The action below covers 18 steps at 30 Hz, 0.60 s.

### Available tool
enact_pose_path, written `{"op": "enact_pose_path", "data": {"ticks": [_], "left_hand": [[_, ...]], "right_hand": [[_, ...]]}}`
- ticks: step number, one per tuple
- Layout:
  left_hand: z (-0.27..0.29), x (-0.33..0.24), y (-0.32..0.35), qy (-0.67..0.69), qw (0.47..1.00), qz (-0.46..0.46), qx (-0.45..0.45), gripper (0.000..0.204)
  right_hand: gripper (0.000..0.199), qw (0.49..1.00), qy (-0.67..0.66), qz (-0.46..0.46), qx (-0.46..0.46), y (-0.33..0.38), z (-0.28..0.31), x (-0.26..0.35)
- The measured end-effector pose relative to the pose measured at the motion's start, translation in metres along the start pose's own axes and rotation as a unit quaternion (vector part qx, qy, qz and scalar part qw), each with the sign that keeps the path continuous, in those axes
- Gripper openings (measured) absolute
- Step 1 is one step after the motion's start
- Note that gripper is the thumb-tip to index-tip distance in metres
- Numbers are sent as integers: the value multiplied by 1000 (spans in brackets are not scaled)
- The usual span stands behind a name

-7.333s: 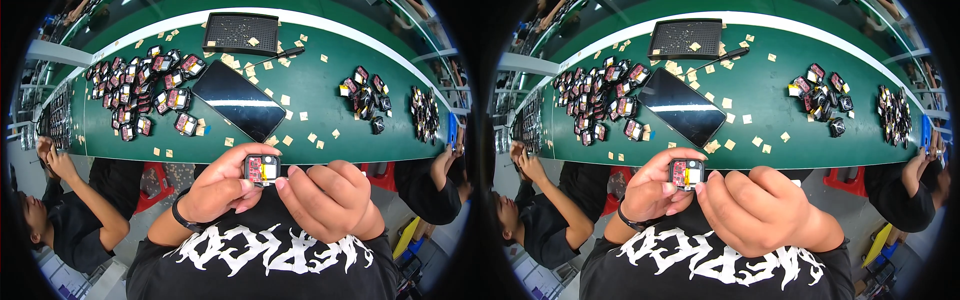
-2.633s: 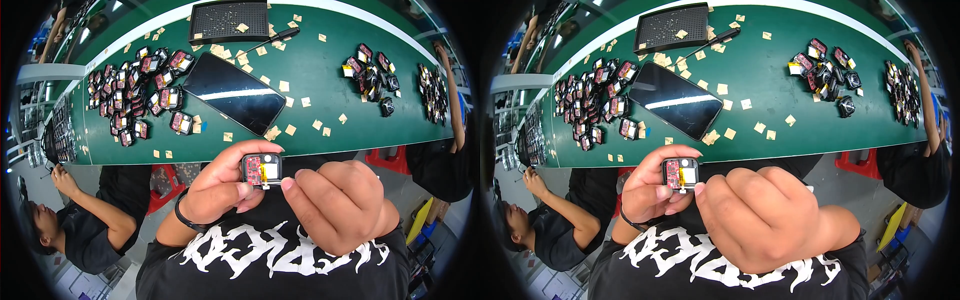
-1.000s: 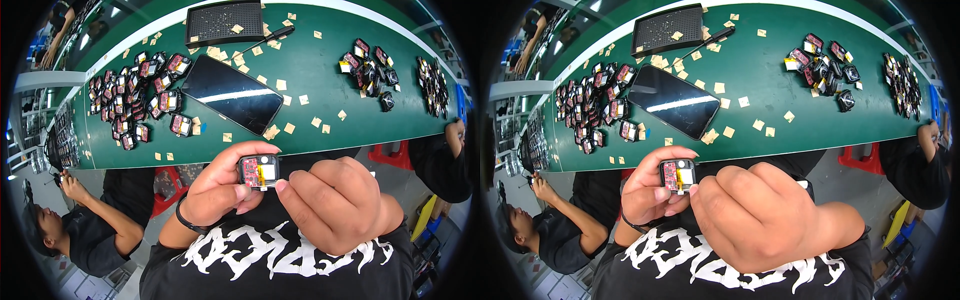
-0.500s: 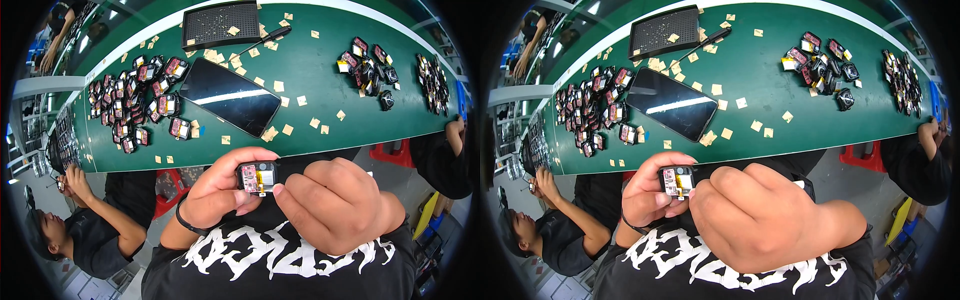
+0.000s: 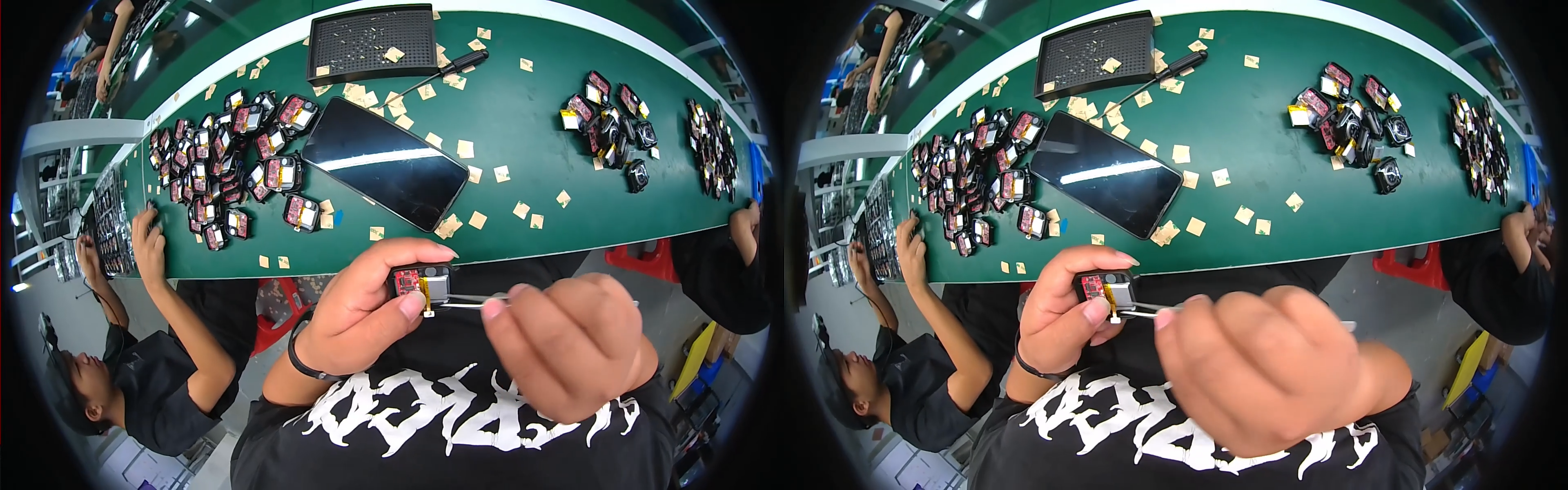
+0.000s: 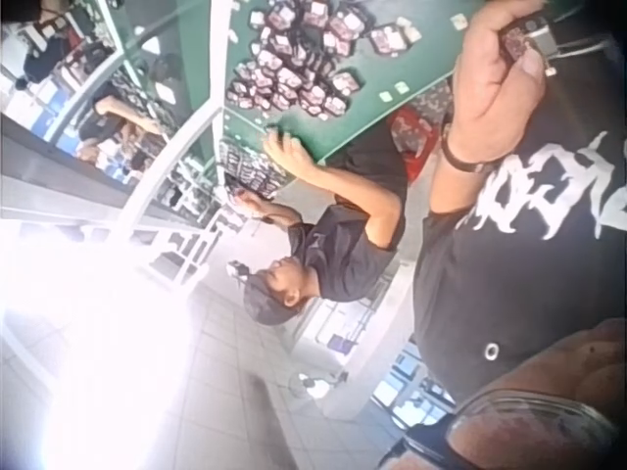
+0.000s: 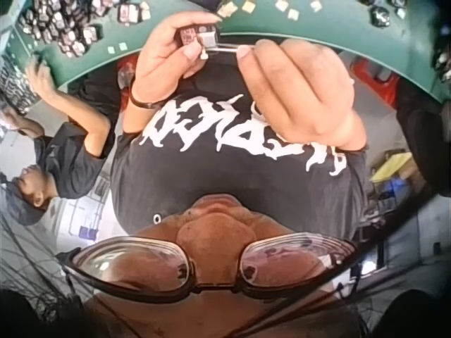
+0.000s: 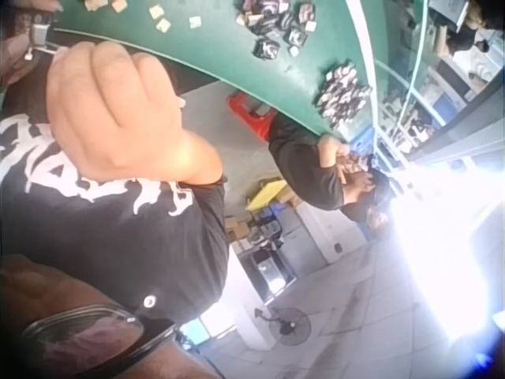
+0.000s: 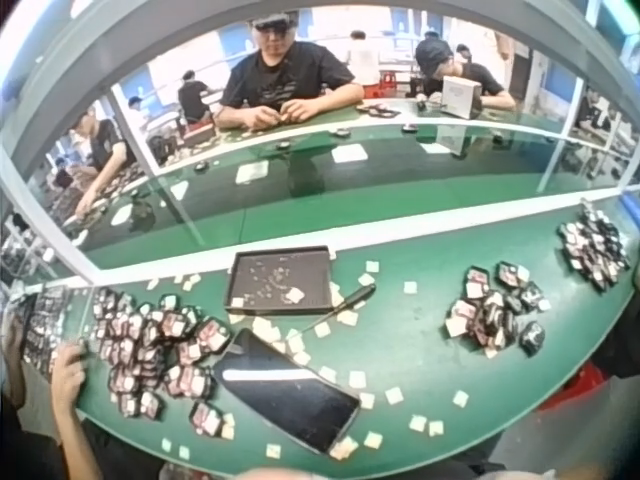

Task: Assemble internal electronic components and batteries into smartwatch housings on an assembly line.

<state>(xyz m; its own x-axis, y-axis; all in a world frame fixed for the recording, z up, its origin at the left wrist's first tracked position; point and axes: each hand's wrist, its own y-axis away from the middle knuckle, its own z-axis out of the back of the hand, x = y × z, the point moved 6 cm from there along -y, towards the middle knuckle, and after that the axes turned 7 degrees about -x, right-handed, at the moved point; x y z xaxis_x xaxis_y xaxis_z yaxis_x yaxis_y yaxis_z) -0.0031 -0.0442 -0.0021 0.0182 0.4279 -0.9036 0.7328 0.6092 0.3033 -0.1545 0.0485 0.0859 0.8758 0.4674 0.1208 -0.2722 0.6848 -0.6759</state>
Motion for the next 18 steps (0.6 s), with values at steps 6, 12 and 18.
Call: {"op": "enact_pose_path", "data": {"ticks": [6,12,18], "left_hand": [[4,0,-1,-7,1000,23,6,39],[1,-1,-3,-26,999,13,21,38],[-4,-2,-6,-18,998,42,34,41]], "right_hand": [[35,993,-49,-106,26,25,2,-25],[38,958,-147,-247,9,35,-2,-40],[56,868,-343,-356,41,36,-33,-38]]}}
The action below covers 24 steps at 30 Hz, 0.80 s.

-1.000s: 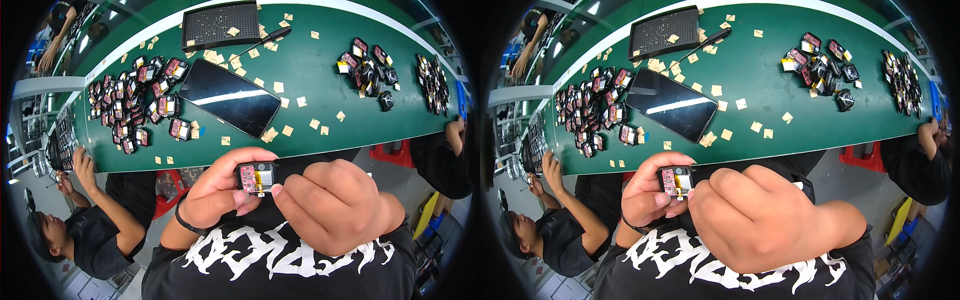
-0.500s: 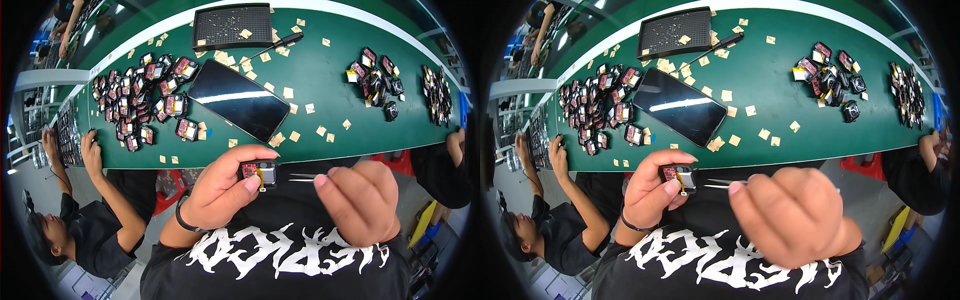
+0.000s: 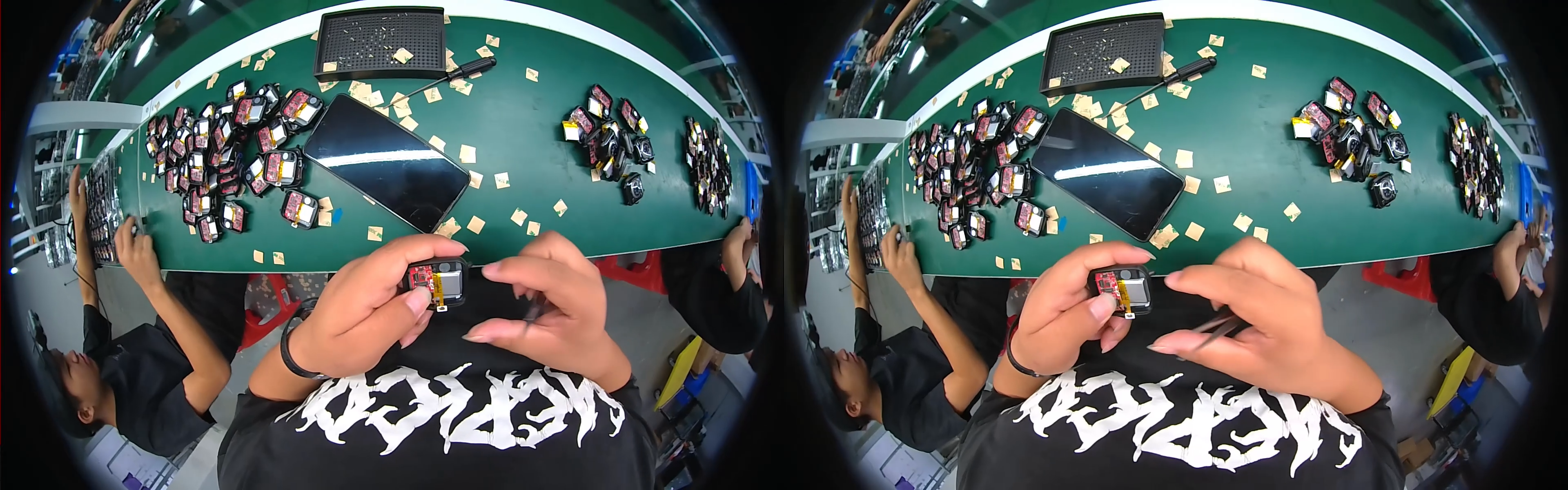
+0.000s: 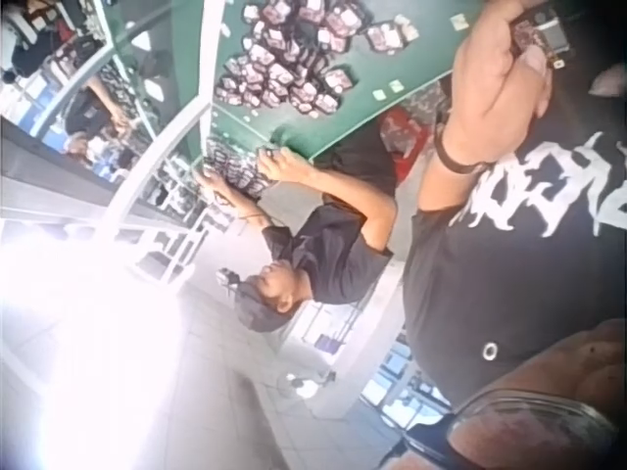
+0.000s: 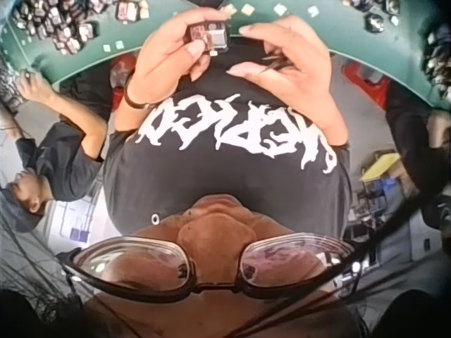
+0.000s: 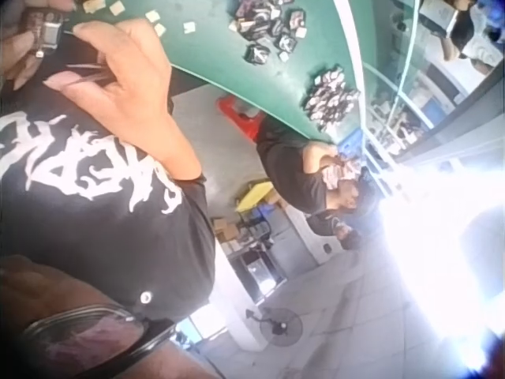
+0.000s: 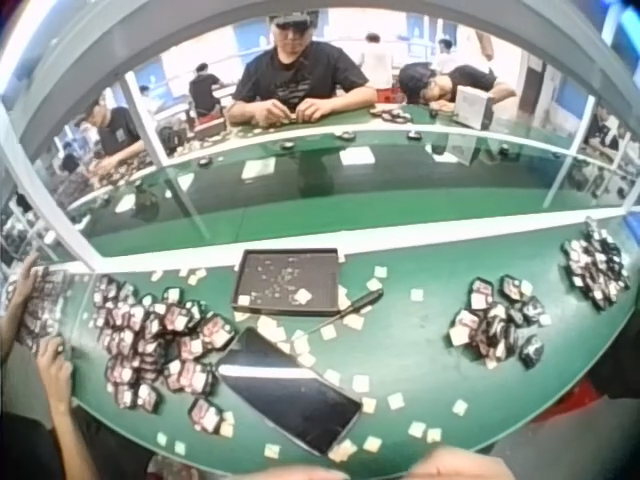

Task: Assemble internal electronic components and batteries into smartwatch housings on an assembly line.

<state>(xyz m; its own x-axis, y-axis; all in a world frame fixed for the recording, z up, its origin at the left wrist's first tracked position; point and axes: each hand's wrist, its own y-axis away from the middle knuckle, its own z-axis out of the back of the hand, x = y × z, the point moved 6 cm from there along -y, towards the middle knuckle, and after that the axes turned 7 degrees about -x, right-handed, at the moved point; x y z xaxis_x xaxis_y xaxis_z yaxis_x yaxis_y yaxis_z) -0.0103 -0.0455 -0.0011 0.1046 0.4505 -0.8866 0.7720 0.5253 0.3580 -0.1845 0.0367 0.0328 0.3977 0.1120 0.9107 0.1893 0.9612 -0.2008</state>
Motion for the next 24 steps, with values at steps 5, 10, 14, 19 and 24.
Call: {"op": "enact_pose_path", "data": {"ticks": [5,10,14,19,24], "left_hand": [[-4,-1,7,31,999,8,27,52],[-4,-2,7,-18,997,-61,52,52],[-7,-8,8,-55,989,-115,72,53],[-8,-14,5,-174,953,-240,60,50],[-8,-20,5,-238,952,-188,52,36]], "right_hand": [[59,1000,-10,14,17,-5,-12,3],[55,996,13,87,17,-5,-15,10],[53,995,24,100,2,-2,-14,12],[44,989,50,139,-14,-2,-12,20],[39,983,76,167,-13,3,-12,21]]}}
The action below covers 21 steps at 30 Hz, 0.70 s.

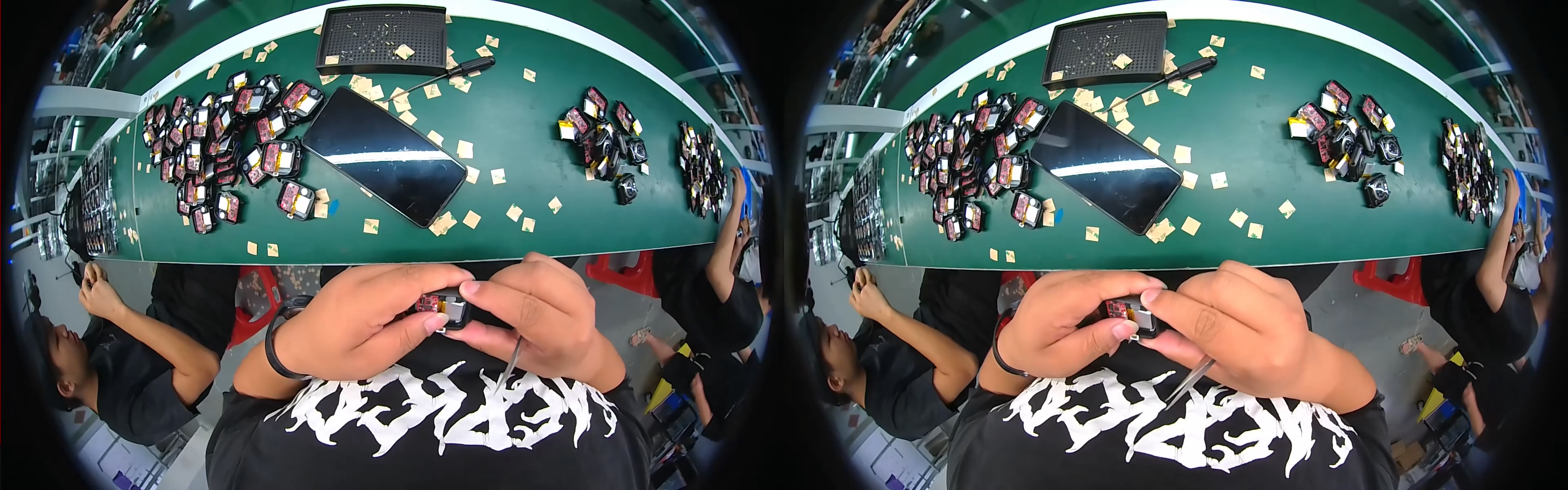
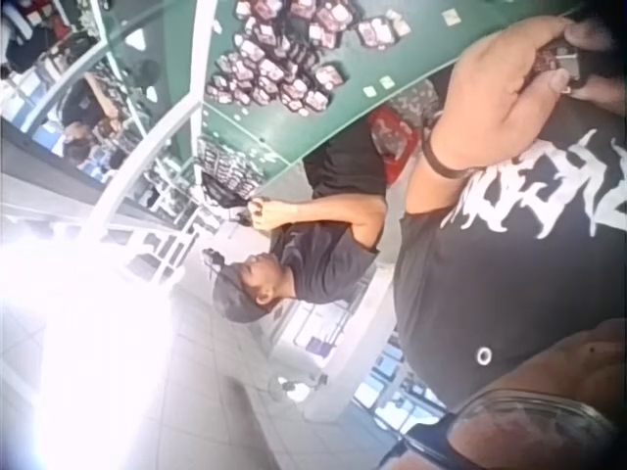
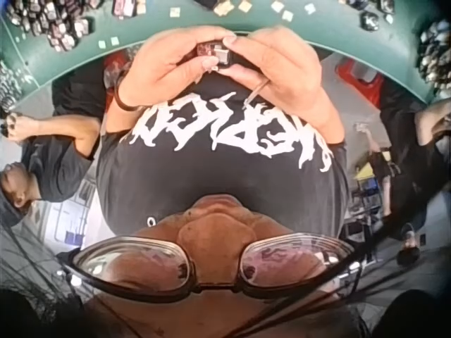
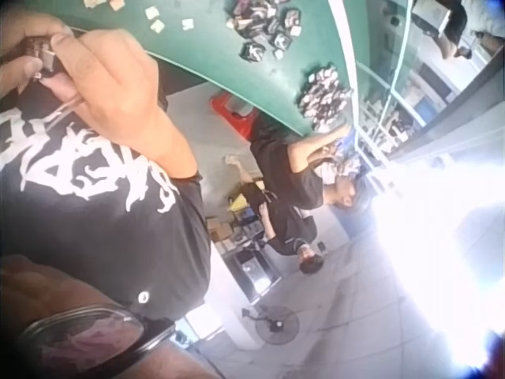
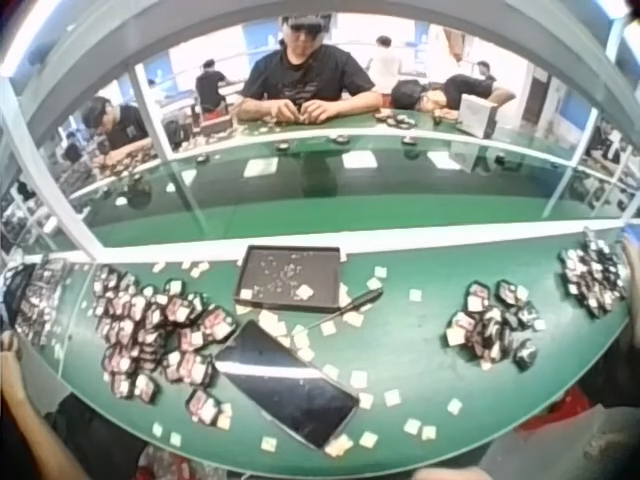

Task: Assemble internal electronic components and batteries into smartwatch housings on an assembly line.

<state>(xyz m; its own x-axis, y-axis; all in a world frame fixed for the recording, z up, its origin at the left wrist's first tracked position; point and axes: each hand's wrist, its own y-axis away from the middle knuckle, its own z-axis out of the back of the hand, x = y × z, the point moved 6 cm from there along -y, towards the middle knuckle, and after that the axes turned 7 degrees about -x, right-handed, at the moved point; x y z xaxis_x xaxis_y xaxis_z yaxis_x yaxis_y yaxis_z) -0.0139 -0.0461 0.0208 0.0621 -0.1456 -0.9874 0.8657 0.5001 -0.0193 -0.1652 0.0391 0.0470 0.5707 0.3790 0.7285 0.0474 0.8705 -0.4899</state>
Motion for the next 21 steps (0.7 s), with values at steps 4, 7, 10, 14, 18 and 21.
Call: {"op": "enact_pose_path", "data": {"ticks": [4,7,10,14,18,21], "left_hand": [[-2,8,5,24,999,22,23,33],[-3,10,5,60,997,24,38,31],[-6,13,7,87,993,65,52,31],[-11,18,14,191,969,148,61,41],[-8,13,16,170,977,104,75,52],[-5,3,10,121,989,47,71,50]], "right_hand": [[37,1000,12,25,11,6,-3,3],[38,999,26,34,29,9,-5,4],[40,999,21,23,36,9,-5,2],[43,998,-44,-33,15,11,-6,-5],[44,997,-58,-46,28,11,-3,-5],[50,997,-55,-40,46,10,-3,-3]]}}
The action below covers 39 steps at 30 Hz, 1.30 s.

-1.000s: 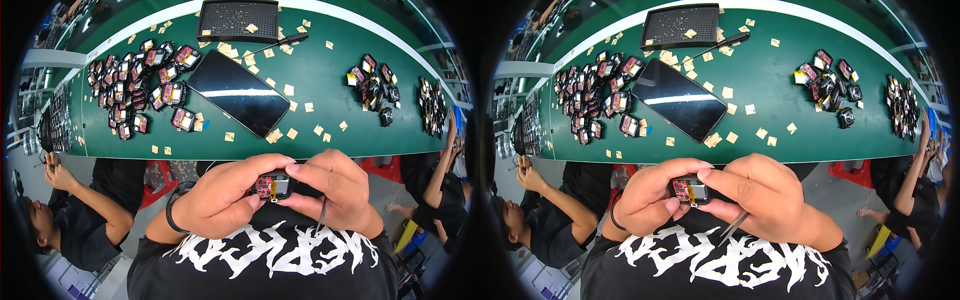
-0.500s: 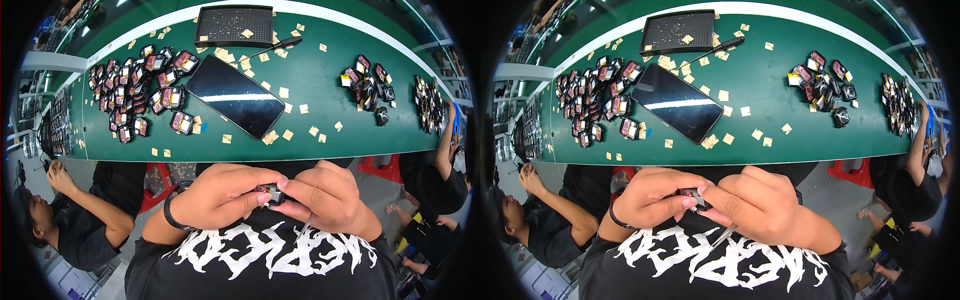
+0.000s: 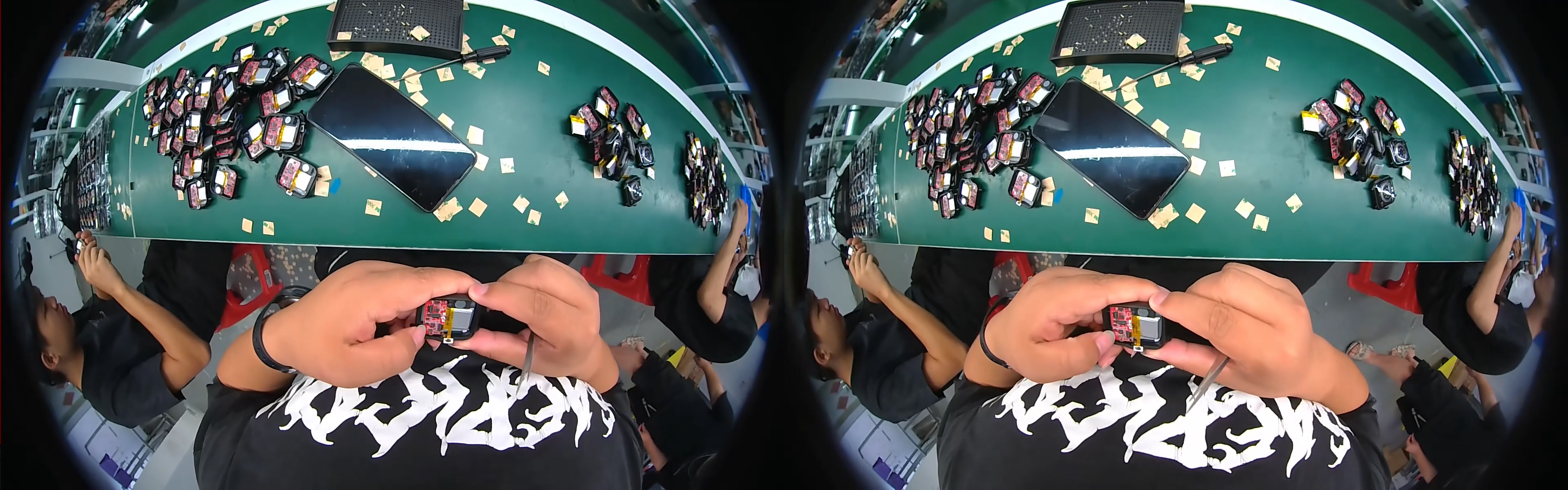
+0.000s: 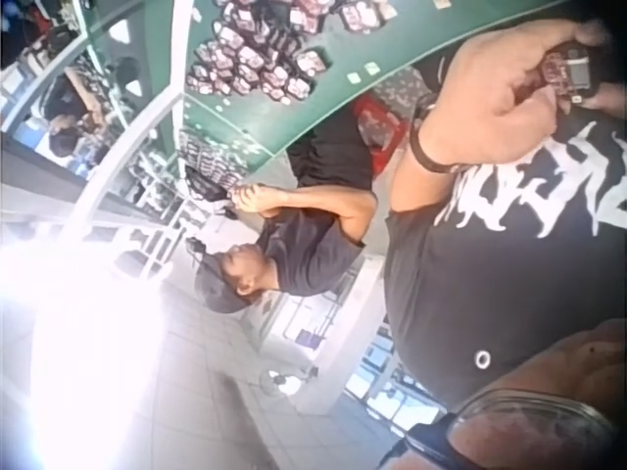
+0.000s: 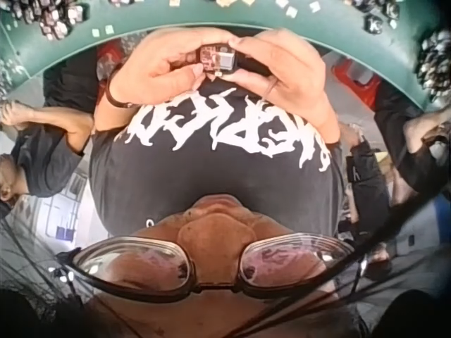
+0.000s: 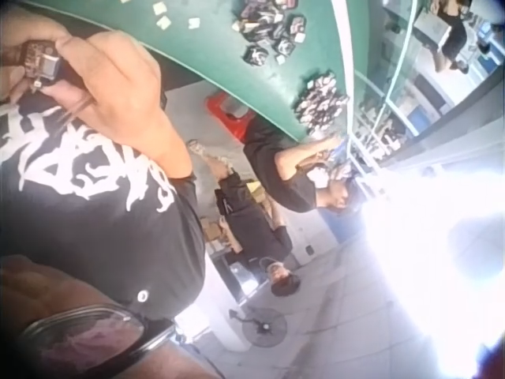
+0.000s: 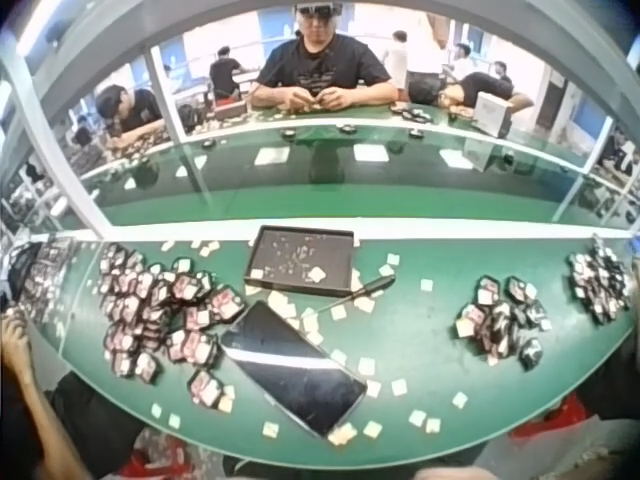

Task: Assemble internal electronic components and batteries into smartwatch housings on an assembly line.

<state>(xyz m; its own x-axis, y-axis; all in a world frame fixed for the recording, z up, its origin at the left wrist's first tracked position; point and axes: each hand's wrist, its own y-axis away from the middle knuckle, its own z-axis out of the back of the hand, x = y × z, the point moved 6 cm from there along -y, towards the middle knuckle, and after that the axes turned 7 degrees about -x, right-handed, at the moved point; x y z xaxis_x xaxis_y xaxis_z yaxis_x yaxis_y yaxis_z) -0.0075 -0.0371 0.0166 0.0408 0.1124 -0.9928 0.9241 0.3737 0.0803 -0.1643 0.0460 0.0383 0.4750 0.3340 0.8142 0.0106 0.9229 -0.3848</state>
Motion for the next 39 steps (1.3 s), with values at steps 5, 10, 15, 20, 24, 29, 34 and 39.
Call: {"op": "enact_pose_path", "data": {"ticks": [5,10,15,20,24,29,34,39], "left_hand": [[-1,-2,0,-32,999,-14,-6,60],[0,-1,-1,-72,996,-41,-17,53],[1,1,-2,-83,997,-10,0,55],[-1,3,0,-63,997,-21,-29,56],[-2,7,0,9,997,75,-29,57],[-2,5,0,29,995,95,-27,57],[-1,8,1,10,995,92,-35,57],[1,8,2,-54,993,90,-61,57]], "right_hand": [[43,1000,2,2,4,-2,1,2],[41,1000,20,14,12,-4,3,4],[40,999,46,21,9,-1,4,4],[44,994,102,-17,34,-6,13,11],[40,987,132,83,43,3,20,17],[24,955,252,121,102,-2,9,30],[31,939,282,85,179,-4,4,36],[24,939,284,147,129,-4,-3,34]]}}
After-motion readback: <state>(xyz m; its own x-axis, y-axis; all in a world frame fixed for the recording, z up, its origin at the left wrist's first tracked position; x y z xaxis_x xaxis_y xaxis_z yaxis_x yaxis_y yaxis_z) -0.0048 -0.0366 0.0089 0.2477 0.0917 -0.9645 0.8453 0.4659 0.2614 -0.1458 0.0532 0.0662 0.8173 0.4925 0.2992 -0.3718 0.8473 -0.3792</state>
